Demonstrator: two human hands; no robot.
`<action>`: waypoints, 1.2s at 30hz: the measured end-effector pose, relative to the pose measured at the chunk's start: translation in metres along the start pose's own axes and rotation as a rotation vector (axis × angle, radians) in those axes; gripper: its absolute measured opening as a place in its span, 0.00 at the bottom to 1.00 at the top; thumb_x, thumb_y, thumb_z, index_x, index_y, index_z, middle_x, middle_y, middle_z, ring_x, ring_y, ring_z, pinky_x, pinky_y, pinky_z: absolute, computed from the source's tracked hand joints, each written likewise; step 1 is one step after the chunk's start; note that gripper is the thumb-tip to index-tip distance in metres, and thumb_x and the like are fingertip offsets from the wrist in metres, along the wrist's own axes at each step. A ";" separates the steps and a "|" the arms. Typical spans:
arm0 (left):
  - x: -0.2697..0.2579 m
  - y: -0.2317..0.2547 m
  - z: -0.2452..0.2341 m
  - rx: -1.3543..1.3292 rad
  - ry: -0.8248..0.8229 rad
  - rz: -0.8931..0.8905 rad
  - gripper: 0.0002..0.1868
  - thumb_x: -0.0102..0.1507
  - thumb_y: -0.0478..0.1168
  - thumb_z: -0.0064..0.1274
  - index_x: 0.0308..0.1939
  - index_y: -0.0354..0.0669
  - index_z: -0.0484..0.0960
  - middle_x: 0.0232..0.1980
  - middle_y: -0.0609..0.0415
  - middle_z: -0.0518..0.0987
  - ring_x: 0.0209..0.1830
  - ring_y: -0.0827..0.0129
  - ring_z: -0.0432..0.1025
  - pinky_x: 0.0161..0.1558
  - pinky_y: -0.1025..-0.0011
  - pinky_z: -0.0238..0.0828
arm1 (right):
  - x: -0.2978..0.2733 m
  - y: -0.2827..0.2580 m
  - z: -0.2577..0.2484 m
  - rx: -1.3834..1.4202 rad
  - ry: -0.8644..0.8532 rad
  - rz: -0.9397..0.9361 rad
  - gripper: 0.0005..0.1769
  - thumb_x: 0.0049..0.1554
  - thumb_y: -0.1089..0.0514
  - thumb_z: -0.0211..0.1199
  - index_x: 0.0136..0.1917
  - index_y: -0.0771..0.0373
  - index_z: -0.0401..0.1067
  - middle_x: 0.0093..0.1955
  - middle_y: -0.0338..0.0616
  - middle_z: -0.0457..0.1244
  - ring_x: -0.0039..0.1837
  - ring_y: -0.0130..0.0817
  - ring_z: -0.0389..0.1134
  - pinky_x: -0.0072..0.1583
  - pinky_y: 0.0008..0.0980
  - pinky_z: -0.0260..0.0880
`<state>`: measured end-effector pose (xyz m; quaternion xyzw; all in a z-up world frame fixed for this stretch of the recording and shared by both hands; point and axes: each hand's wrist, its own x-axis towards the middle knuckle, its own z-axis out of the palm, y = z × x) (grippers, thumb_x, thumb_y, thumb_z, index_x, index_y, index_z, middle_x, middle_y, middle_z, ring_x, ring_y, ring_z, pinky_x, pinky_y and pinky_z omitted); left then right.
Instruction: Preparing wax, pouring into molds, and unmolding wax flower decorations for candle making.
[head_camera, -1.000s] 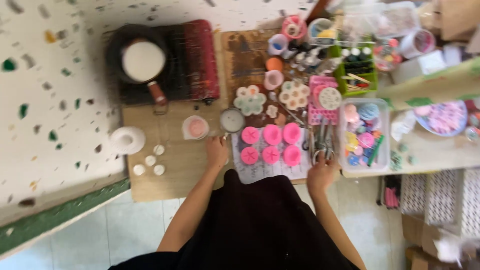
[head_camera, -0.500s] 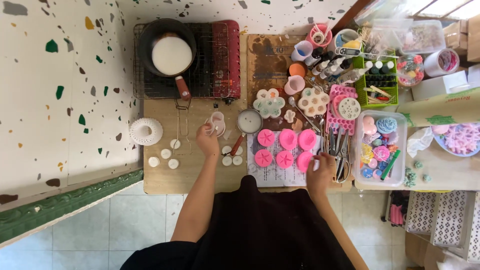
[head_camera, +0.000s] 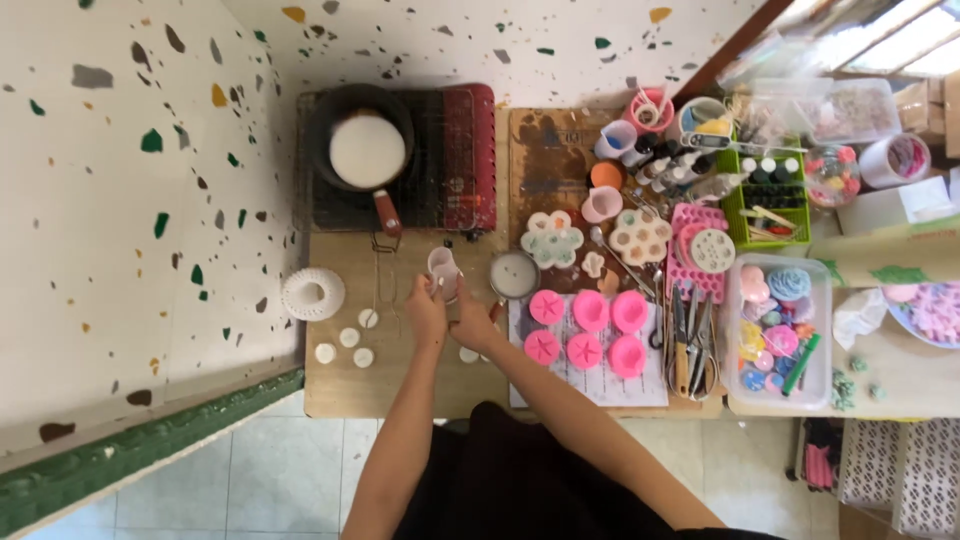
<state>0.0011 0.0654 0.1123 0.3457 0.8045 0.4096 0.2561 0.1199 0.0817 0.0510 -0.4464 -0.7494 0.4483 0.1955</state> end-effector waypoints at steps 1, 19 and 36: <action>-0.003 0.009 -0.007 -0.041 0.035 0.024 0.08 0.65 0.33 0.55 0.42 0.35 0.72 0.37 0.38 0.79 0.37 0.45 0.76 0.40 0.56 0.70 | 0.003 0.005 0.007 0.012 -0.004 0.060 0.60 0.44 0.66 0.68 0.82 0.69 0.38 0.67 0.67 0.62 0.65 0.58 0.67 0.63 0.46 0.69; -0.079 0.021 0.094 -0.913 -0.522 -0.243 0.32 0.56 0.34 0.68 0.61 0.38 0.71 0.55 0.51 0.81 0.53 0.64 0.77 0.52 0.65 0.78 | -0.089 -0.049 -0.138 0.098 0.327 0.209 0.39 0.43 0.52 0.76 0.64 0.67 0.64 0.52 0.56 0.70 0.53 0.44 0.75 0.53 0.39 0.75; -0.021 -0.021 0.142 -1.291 -1.212 -1.313 0.34 0.58 0.72 0.61 0.53 0.51 0.81 0.49 0.52 0.81 0.40 0.63 0.75 0.38 0.65 0.74 | -0.045 -0.067 -0.159 -0.262 0.277 0.311 0.30 0.50 0.56 0.70 0.66 0.57 0.74 0.48 0.54 0.68 0.43 0.50 0.72 0.46 0.45 0.73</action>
